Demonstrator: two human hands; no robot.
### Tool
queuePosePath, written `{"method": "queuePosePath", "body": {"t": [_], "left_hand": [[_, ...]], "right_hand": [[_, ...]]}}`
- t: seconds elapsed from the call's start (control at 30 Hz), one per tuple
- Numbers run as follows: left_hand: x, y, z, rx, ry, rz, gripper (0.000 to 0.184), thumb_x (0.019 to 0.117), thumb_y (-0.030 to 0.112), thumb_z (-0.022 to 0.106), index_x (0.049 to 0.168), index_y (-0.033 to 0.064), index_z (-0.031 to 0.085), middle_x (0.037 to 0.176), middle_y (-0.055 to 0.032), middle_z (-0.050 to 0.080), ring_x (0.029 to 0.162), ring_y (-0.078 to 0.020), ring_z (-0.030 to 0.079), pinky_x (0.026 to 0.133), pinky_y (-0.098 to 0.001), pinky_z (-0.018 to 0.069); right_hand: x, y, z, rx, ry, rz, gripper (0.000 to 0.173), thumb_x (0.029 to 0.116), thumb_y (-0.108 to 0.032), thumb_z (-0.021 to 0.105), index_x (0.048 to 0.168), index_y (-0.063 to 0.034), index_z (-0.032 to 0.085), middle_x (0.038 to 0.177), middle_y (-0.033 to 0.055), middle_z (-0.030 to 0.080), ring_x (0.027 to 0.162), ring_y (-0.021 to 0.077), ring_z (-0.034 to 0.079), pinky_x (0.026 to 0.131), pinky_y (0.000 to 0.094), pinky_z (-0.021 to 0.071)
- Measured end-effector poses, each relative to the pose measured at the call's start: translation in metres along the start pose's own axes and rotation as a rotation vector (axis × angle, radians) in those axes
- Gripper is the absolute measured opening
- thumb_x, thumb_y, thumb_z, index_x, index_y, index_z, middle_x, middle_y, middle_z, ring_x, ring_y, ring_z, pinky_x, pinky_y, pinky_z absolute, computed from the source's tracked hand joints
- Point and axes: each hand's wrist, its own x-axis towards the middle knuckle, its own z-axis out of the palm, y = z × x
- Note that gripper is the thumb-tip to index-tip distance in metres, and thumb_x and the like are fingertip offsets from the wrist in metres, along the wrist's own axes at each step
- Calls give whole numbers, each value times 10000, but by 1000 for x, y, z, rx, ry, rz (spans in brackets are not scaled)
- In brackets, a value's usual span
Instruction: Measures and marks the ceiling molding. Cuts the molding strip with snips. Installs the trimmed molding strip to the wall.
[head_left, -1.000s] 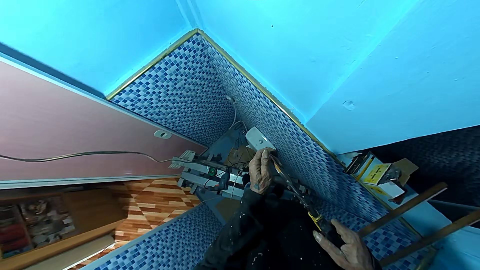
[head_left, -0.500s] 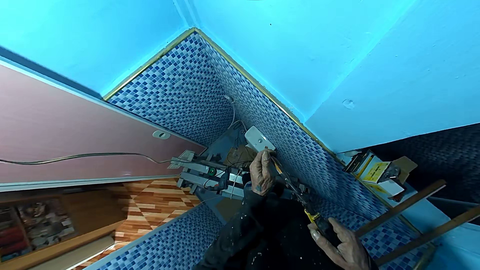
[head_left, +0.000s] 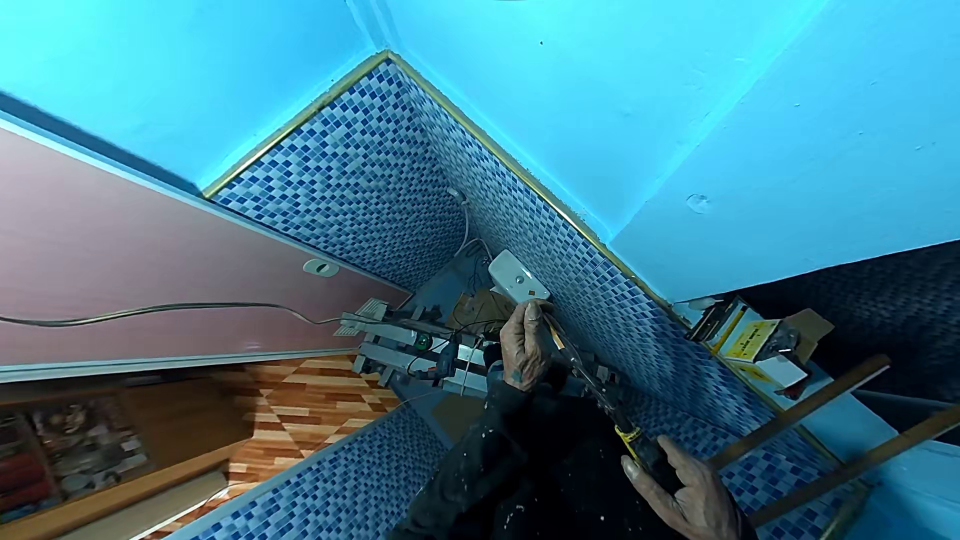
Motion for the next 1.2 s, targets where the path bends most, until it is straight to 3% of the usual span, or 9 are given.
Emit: {"method": "queuePosePath", "body": {"t": [0.17, 0.83, 0.93, 1.0, 1.03, 1.07, 1.13, 1.2], "left_hand": [[-4, 2, 3, -1, 4, 3, 346, 1094, 138, 354, 1051, -24, 657, 795, 5, 696, 699, -38, 662, 688, -240, 582], [-5, 1, 4, -19, 27, 18, 362, 1105, 163, 332, 1044, 0, 650, 794, 16, 690, 705, -51, 666, 686, -249, 587], [-3, 2, 2, -102, 2, -146, 396, 1111, 221, 308, 1109, 19, 648, 843, -8, 698, 698, -76, 664, 643, -270, 583], [1, 2, -5, -217, -59, -350, 457, 1109, 274, 291, 1228, 24, 654, 996, -69, 729, 785, -131, 696, 687, -318, 601], [4, 1, -11, -251, -119, -415, 449, 1111, 277, 316, 1311, 32, 635, 1102, -86, 721, 847, -142, 701, 729, -328, 605], [5, 1, -17, -273, -179, -440, 406, 1097, 237, 379, 1364, 34, 609, 1114, -93, 710, 832, -145, 695, 699, -323, 603], [9, 1, -25, -289, -262, -448, 318, 1058, 134, 500, 1336, 21, 604, 1010, -96, 721, 744, -140, 697, 624, -297, 601], [11, 0, -28, -275, -235, -459, 247, 1031, 88, 534, 1247, 13, 629, 919, -82, 720, 684, -129, 681, 590, -280, 583]], "right_hand": [[0, -1, -1, 24, -12, 17, 463, 912, -445, 616, 881, 12, 683, 658, 89, 630, 577, 95, 606, 532, 263, 499], [1, 0, 6, -124, 98, -102, 421, 887, -385, 622, 821, 28, 671, 606, 116, 616, 507, 155, 605, 476, 281, 493], [2, 3, 8, -154, 128, -113, 447, 892, -400, 619, 814, 37, 674, 610, 129, 617, 508, 181, 615, 473, 307, 508], [5, 6, 9, -175, 140, -96, 462, 894, -415, 611, 820, 37, 675, 615, 133, 616, 513, 196, 622, 474, 327, 513], [6, 7, 8, -169, 137, -81, 470, 895, -421, 612, 826, 39, 678, 616, 134, 617, 516, 200, 622, 477, 333, 513], [8, 8, 7, -151, 126, -67, 475, 890, -429, 613, 832, 37, 680, 616, 128, 616, 519, 193, 620, 482, 333, 511], [9, 10, 2, -69, 53, -13, 488, 893, -450, 619, 875, 31, 696, 632, 117, 634, 543, 168, 626, 504, 334, 514], [9, 12, -5, 38, -71, 48, 498, 902, -477, 628, 936, 15, 699, 669, 99, 647, 583, 137, 631, 540, 330, 522]]}}
